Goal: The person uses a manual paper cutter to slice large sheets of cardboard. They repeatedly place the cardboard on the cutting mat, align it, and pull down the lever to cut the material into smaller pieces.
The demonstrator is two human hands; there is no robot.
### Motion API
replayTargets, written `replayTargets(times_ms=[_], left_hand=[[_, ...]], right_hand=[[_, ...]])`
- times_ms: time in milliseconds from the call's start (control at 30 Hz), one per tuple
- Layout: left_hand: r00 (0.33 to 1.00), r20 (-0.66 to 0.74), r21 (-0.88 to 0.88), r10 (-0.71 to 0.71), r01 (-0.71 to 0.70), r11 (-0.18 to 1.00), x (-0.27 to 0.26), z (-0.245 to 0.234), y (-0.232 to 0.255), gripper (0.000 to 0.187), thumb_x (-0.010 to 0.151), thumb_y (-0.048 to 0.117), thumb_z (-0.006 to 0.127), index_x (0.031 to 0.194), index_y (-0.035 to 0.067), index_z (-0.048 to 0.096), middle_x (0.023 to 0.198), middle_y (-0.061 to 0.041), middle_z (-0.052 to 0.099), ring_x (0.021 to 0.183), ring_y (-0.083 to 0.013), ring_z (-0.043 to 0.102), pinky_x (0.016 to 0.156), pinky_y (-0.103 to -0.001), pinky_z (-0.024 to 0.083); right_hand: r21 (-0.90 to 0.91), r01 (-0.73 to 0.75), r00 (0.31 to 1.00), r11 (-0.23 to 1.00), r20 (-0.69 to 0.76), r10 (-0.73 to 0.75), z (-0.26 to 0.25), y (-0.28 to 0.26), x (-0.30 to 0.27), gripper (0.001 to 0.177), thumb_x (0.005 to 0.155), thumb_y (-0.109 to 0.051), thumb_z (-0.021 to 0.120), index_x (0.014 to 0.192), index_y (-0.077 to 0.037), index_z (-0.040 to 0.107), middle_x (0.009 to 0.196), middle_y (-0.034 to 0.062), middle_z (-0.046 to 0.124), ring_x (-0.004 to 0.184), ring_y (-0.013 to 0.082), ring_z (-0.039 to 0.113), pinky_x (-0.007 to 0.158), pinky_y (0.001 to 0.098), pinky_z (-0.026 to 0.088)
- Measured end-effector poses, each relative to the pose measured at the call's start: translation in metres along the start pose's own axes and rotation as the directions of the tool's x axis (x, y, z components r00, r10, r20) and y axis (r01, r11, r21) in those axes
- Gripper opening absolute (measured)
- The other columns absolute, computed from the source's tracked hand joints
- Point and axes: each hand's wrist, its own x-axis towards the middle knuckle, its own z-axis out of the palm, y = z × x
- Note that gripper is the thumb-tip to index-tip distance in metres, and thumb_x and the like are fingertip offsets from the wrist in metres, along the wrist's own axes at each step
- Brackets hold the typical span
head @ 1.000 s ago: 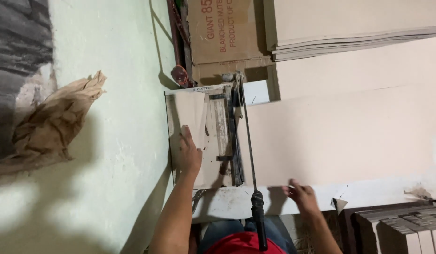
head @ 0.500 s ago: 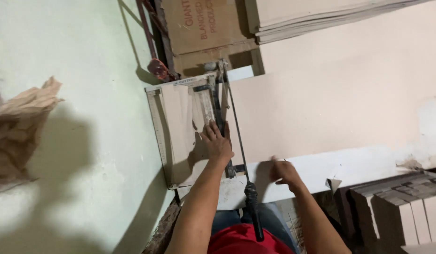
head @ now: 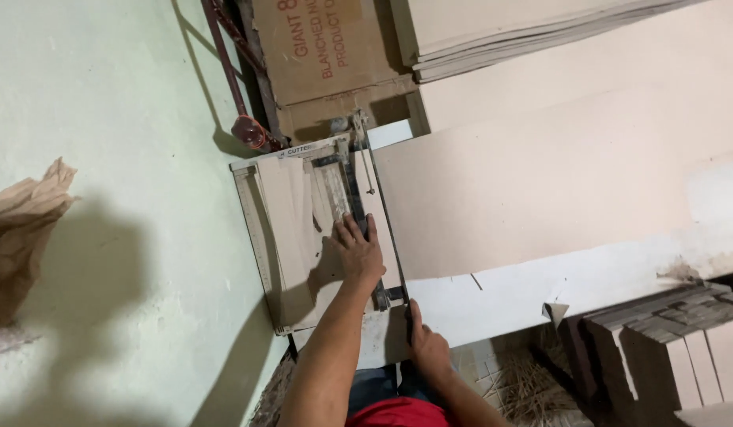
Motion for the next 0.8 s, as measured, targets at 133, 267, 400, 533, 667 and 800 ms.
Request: replayTargets(times_ms=[133, 267, 400, 533, 667, 800], left_hand=[[0.994, -0.104, 0.023, 0.044, -0.042, 0.999, -0.005, -0.016, -0.005, 0.135, 0.079, 0.05, 0.087, 0.165, 0.016, -0.012, 0.166, -0.032, -0.019, 0.152, -0.0555, -0.011, 0.118, -0.073, 0.005], [0.907, -0.249, 0.272, 0.34, -0.271, 0.923, -0.026, -0.004, -0.013, 0.097, 0.091, 0.034, 0.067, 0.164, 0.032, 0.004, 0.17, -0.014, -0.018, 0.155, -0.0451, -0.014, 0.122, -0.068, -0.004], [0.82, -0.377, -0.369, 0.431, -0.56, 0.742, 0.025, 0.077, -0.022, 0.054, 0.106, 0.023, 0.048, 0.157, 0.012, 0.036, 0.136, -0.006, 0.055, 0.115, -0.0207, 0.057, 0.109, -0.035, 0.038], [0.567, -0.261, 0.464, 0.782, -0.636, 0.616, 0.001, 0.109, -0.046, 0.016, 0.098, 0.021, 0.057, 0.11, 0.022, 0.068, 0.117, -0.002, 0.064, 0.1, -0.0255, 0.058, 0.091, -0.048, 0.042], [0.722, -0.207, 0.601, 0.66, -0.439, 0.668, -0.03, 0.1, -0.09, 0.019, 0.091, 0.018, 0.06, 0.091, 0.022, 0.079, 0.096, -0.005, 0.073, 0.089, -0.0297, 0.066, 0.077, -0.055, 0.044], [0.914, 0.131, 0.778, 0.384, -0.335, 0.532, -0.074, 0.022, -0.127, 0.031, 0.097, 0.024, 0.061, 0.119, 0.004, 0.069, 0.121, -0.025, 0.067, 0.108, -0.0484, 0.064, 0.087, -0.066, 0.049]], right_hand=[[0.097, -0.049, 0.998, 0.994, 0.032, 0.046, -0.007, 0.006, 0.002, 0.096, 0.092, -0.028, 0.057, 0.165, -0.034, -0.004, 0.099, 0.021, 0.073, 0.082, 0.0485, 0.071, 0.071, 0.0576, 0.053], [0.347, -0.247, 0.951, 0.905, 0.266, 0.157, -0.186, -0.091, -0.104, 0.104, 0.087, -0.066, 0.06, 0.166, -0.043, -0.003, 0.064, 0.0051, 0.055, 0.062, 0.0216, 0.06, 0.07, 0.0305, 0.047], [0.527, -0.169, 0.969, 0.833, 0.243, 0.042, -0.203, -0.07, -0.085, 0.085, 0.088, -0.06, 0.055, 0.164, -0.041, 0.022, 0.068, 0.0021, 0.057, 0.062, 0.0153, 0.053, 0.063, 0.0281, 0.037], [0.794, -0.211, 0.955, 0.57, 0.044, 0.292, -0.137, 0.024, 0.012, 0.046, 0.098, -0.046, 0.057, 0.138, -0.022, 0.055, 0.099, 0.013, 0.073, 0.084, 0.0273, 0.072, 0.072, 0.0374, 0.06], [0.991, -0.129, 0.806, 0.017, 0.095, 0.584, -0.139, 0.057, 0.045, 0.098, 0.099, -0.046, 0.07, 0.164, -0.015, 0.005, 0.142, 0.0327, 0.044, 0.112, 0.0497, 0.064, 0.095, 0.067, 0.051], [0.994, -0.01, 0.895, -0.107, 0.056, 0.443, -0.124, 0.107, 0.07, 0.07, 0.104, -0.054, 0.063, 0.149, -0.016, 0.024, 0.096, -0.0013, 0.055, 0.077, 0.0208, 0.069, 0.064, 0.0294, 0.057]])
